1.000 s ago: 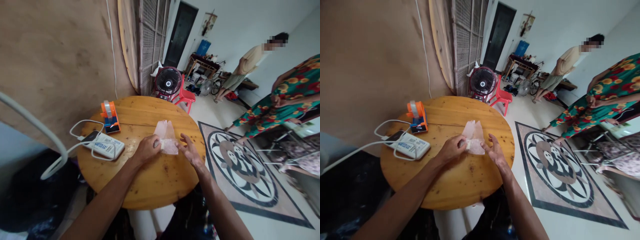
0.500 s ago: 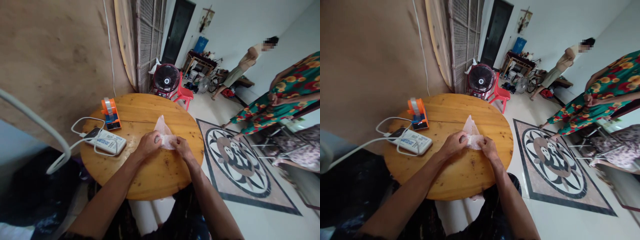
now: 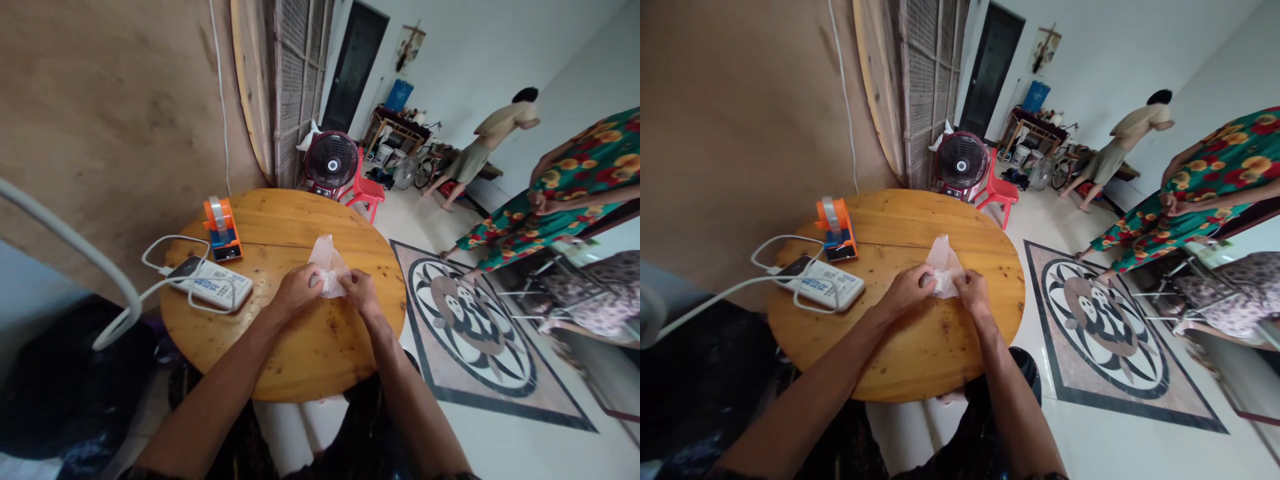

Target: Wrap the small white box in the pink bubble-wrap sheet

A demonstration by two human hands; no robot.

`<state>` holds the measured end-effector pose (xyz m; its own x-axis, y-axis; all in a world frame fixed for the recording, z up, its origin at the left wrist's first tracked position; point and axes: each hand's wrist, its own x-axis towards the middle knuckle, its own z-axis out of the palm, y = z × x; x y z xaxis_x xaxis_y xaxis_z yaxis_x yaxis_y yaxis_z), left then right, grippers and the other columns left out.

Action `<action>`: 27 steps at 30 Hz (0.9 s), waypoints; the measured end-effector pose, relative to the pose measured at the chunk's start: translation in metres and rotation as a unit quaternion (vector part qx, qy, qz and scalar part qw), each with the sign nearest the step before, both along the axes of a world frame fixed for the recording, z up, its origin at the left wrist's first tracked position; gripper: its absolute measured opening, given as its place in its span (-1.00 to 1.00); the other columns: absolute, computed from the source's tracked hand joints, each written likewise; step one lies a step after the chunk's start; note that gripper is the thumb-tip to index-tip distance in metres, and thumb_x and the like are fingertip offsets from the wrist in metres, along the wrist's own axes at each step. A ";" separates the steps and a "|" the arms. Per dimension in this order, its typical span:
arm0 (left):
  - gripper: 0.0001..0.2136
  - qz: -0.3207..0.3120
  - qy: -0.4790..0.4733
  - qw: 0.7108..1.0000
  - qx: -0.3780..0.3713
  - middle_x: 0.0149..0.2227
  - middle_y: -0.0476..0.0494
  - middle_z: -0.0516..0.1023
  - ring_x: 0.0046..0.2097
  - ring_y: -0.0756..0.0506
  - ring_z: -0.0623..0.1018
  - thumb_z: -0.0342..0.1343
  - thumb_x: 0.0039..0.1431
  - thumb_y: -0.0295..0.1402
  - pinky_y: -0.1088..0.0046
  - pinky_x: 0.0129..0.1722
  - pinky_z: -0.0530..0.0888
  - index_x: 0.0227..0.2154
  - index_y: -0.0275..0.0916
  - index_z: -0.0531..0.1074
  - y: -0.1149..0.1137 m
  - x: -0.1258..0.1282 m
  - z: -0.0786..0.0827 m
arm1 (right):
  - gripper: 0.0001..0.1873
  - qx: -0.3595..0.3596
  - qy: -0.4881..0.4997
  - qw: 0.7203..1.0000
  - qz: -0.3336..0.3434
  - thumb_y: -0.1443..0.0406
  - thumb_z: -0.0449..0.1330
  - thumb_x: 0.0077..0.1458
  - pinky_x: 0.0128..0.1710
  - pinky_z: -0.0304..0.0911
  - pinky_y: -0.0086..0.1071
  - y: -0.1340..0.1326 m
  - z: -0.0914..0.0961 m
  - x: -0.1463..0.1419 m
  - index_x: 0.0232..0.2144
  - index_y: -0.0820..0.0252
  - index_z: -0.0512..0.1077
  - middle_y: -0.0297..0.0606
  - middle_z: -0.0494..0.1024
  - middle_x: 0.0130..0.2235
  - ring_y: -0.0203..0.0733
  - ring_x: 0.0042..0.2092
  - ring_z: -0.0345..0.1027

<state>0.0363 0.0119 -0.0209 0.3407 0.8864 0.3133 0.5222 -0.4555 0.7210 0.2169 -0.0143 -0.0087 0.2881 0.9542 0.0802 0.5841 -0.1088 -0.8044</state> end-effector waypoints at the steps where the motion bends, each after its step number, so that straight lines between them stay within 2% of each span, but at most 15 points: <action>1: -0.84 0.000 0.001 1.000 -0.003 -0.32 -0.05 0.54 -0.31 -0.05 0.47 0.05 0.07 -0.39 0.46 -0.27 0.33 -0.28 -0.19 0.44 0.000 0.000 0.000 | -0.70 -0.001 0.012 1.000 0.002 0.08 0.14 -0.12 -0.62 0.03 -0.48 0.001 0.001 -0.003 -0.61 0.19 0.29 -0.43 0.25 -0.61 -0.36 -0.57 0.11; 7: -0.86 0.005 -0.003 1.000 -0.025 -0.34 -0.04 0.54 -0.33 -0.05 0.46 0.06 0.05 -0.41 0.47 -0.32 0.31 -0.29 -0.19 0.44 -0.002 0.000 0.003 | -0.70 0.000 0.081 0.996 0.029 0.08 0.19 -0.12 -0.63 0.16 -0.47 0.005 0.008 -0.024 -0.60 0.19 0.33 -0.40 0.35 -0.61 -0.32 -0.60 0.23; 15: -0.88 -0.018 -0.039 0.999 -0.031 -0.38 -0.04 0.53 -0.36 -0.03 0.44 0.02 0.10 -0.39 0.48 -0.34 0.29 -0.35 -0.20 0.46 -0.002 0.000 0.005 | -0.76 0.013 -0.053 0.994 0.090 0.21 0.09 0.05 -0.48 0.15 -0.49 -0.001 0.019 -0.042 -0.53 0.23 0.43 -0.31 0.46 -0.55 -0.30 -0.49 0.31; 20: -0.86 -0.030 -0.063 0.997 -0.042 -0.44 -0.03 0.50 -0.41 -0.04 0.42 0.02 0.06 -0.39 0.48 -0.39 0.30 -0.37 -0.23 0.46 -0.003 -0.005 0.008 | -0.62 -0.006 -0.077 0.988 0.131 0.20 -0.02 0.19 -0.43 0.15 -0.48 -0.011 0.030 -0.043 -0.51 0.24 0.47 -0.28 0.48 -0.53 -0.28 -0.45 0.33; 23: -0.81 -0.042 -0.093 0.993 -0.062 -0.40 -0.06 0.54 -0.35 -0.06 0.48 0.00 0.02 -0.44 0.47 -0.33 0.36 -0.32 -0.25 0.47 -0.003 -0.007 0.010 | -0.73 -0.013 -0.102 0.983 0.152 0.31 0.01 0.16 -0.36 0.17 -0.47 -0.017 0.033 -0.045 -0.37 0.21 0.52 -0.26 0.56 -0.40 -0.25 -0.36 0.40; 25: -0.81 -0.042 -0.109 0.991 -0.067 -0.37 -0.08 0.55 -0.32 -0.07 0.50 -0.02 0.06 -0.43 0.46 -0.29 0.40 -0.30 -0.26 0.46 -0.002 -0.007 0.010 | -0.75 -0.011 -0.156 0.977 0.147 0.36 0.05 0.12 -0.30 0.17 -0.46 -0.020 0.033 -0.048 -0.25 0.16 0.52 -0.23 0.59 -0.27 -0.22 -0.27 0.43; 27: -0.81 -0.015 -0.121 0.991 -0.062 -0.32 -0.09 0.56 -0.27 -0.09 0.52 -0.01 0.10 -0.37 0.43 -0.24 0.43 -0.26 -0.25 0.45 -0.001 -0.005 0.008 | -0.75 -0.013 -0.228 0.965 0.128 0.36 0.05 0.13 -0.29 0.16 -0.44 -0.024 0.033 -0.053 -0.22 0.15 0.51 -0.20 0.59 -0.23 -0.19 -0.25 0.44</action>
<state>0.0313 0.0104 -0.0125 0.2962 0.9134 0.2791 0.3140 -0.3691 0.8747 0.1643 -0.0382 0.0241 -0.0163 0.9928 0.1189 0.8873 0.0692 -0.4559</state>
